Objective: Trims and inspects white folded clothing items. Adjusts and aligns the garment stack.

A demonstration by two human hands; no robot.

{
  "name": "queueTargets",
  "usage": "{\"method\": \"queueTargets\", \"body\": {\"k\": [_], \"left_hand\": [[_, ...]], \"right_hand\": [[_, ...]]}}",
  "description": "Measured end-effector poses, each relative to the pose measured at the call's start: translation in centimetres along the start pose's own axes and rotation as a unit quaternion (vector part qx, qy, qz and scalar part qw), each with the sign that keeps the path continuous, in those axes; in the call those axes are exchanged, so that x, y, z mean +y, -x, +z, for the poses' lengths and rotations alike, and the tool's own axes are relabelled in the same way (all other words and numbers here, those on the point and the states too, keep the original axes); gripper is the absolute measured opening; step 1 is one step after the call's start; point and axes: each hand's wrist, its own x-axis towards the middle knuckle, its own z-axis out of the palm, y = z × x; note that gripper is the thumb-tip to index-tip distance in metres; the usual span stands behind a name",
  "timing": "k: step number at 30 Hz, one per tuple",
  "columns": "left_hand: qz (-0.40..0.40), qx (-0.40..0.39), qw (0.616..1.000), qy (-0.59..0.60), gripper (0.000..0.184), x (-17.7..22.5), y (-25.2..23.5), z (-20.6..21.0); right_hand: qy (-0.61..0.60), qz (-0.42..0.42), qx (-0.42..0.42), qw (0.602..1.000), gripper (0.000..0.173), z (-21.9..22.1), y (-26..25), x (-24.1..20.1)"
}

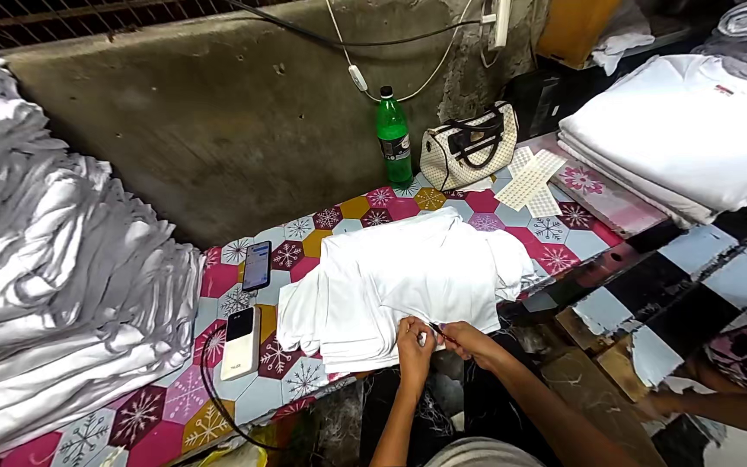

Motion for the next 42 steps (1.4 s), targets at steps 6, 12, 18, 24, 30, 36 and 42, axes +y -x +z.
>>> {"method": "queueTargets", "body": {"k": [6, 12, 18, 24, 30, 36, 42], "left_hand": [[-0.007, -0.017, 1.000, 0.000, 0.007, 0.0, 0.0, -0.1], [-0.109, -0.195, 0.963, -0.148, 0.022, 4.2, -1.4, -3.4], [-0.037, -0.030, 0.967, -0.249, 0.020, 2.6, -3.3, 0.9], [-0.053, -0.053, 0.995, -0.062, 0.014, 1.3, -2.1, -1.0], [-0.072, -0.049, 0.996, 0.031, 0.011, 0.6, -1.3, -1.6], [-0.036, -0.191, 0.980, 0.040, 0.009, 0.1, -0.1, -4.3], [-0.094, -0.478, 0.873, -0.023, 0.025, 2.1, 1.1, -8.6]], "right_hand": [[-0.011, -0.004, 0.014, 1.000, 0.037, 0.2, 0.4, 0.2], [0.027, -0.018, 0.011, 0.999, 0.040, -1.2, 2.5, -0.6], [0.037, -0.033, 0.018, 0.999, 0.042, -0.7, 2.5, -2.0], [0.043, -0.025, 0.021, 0.999, 0.041, -0.7, 2.1, -1.7], [0.026, -0.005, -0.009, 1.000, 0.041, 0.5, 0.2, -1.3], [0.026, -0.007, 0.011, 1.000, 0.042, 0.3, -0.4, -1.5], [0.224, -0.150, 0.111, 0.956, 0.041, 1.3, 0.7, -1.9]]}}
